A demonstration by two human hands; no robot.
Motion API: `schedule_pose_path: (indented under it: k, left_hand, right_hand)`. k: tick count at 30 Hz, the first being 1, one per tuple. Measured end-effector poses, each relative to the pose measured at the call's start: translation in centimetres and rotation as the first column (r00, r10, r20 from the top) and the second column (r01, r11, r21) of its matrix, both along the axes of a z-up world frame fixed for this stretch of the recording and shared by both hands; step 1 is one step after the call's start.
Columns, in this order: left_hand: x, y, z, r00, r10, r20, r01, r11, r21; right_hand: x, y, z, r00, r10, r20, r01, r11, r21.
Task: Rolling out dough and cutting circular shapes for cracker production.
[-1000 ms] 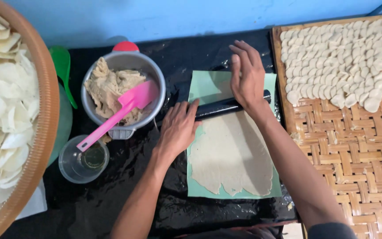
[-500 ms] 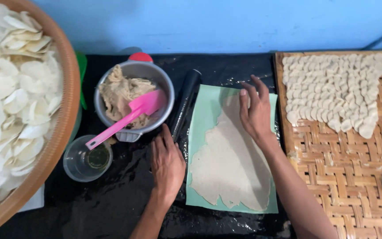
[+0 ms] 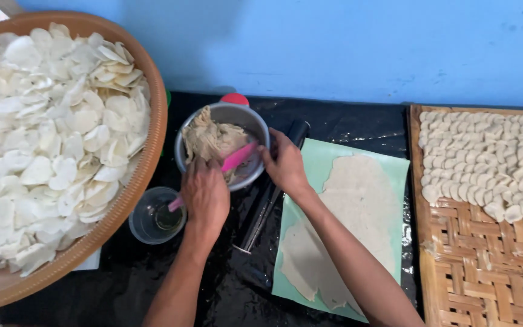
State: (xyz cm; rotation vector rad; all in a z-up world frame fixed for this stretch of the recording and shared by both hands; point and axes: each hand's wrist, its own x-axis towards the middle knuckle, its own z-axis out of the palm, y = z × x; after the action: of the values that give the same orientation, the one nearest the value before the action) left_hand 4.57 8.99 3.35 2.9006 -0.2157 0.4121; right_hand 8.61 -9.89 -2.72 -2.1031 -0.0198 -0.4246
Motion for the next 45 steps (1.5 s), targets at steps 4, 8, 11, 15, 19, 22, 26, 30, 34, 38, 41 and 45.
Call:
schedule_pose_path:
  k: [4, 8, 11, 15, 19, 22, 26, 30, 34, 38, 41, 45]
  left_hand:
    - [-0.3, 0.5, 3.8, 1.000, -0.019, -0.025, 0.019, 1.000, -0.009]
    - [-0.6, 0.5, 6.7, 0.966, -0.032, -0.255, 0.021, 0.999, -0.048]
    - [-0.9, 0.2, 7.0, 0.948, -0.065, -0.311, 0.062, 0.998, -0.020]
    - [-0.9, -0.2, 6.7, 0.970, -0.041, -0.238, 0.062, 0.995, 0.082]
    - [0.3, -0.7, 5.8, 0.985, 0.009, -0.170, 0.021, 0.985, 0.170]
    - [1.7, -1.9, 6.8, 0.976, 0.046, -0.212, 0.010, 0.966, 0.258]
    - [3.9, -4.7, 7.7, 0.965, 0.001, -0.264, 0.105, 0.916, 0.387]
    - [5.1, -8.0, 9.8, 0.938, -0.006, -0.347, 0.189, 0.847, 0.497]
    - [8.9, -9.6, 5.6, 0.925, -0.008, -0.381, 0.229, 0.810, 0.540]
    - [9.8, -12.1, 5.5, 0.891, 0.032, -0.453, 0.316, 0.673, 0.669]
    - [10.1, -13.5, 5.5, 0.845, 0.100, -0.525, 0.369, 0.602, 0.708]
    - [10.3, -12.9, 2.7, 0.868, 0.033, -0.495, 0.342, 0.684, 0.644]
  right_hand:
    - [-0.3, 0.1, 0.2, 0.987, 0.029, -0.159, -0.003, 0.986, 0.166]
    - [-1.5, 0.1, 0.4, 0.957, 0.081, -0.279, 0.031, 0.927, 0.373]
    - [-1.8, 0.2, 0.3, 0.951, 0.085, -0.296, 0.050, 0.905, 0.422]
    - [-2.0, 0.5, 0.5, 0.951, 0.078, -0.301, 0.065, 0.897, 0.437]
    - [-2.2, 0.6, 1.1, 0.948, 0.099, -0.303, 0.057, 0.883, 0.467]
    - [-2.3, 0.9, 1.1, 0.950, 0.107, -0.294, 0.052, 0.872, 0.488]
    - [-2.3, 1.1, 0.7, 0.955, 0.091, -0.282, 0.065, 0.865, 0.497]
    - [-2.2, 1.0, 0.2, 0.957, 0.093, -0.276, 0.068, 0.851, 0.521]
    - [-2.2, 0.8, 0.1, 0.957, 0.098, -0.273, 0.062, 0.850, 0.523]
    - [-2.4, 0.9, 0.9, 0.953, 0.101, -0.285, 0.064, 0.854, 0.516]
    - [-2.4, 0.8, 1.3, 0.946, 0.087, -0.311, 0.086, 0.861, 0.502]
    - [-2.5, 0.8, 1.3, 0.949, 0.095, -0.301, 0.074, 0.860, 0.505]
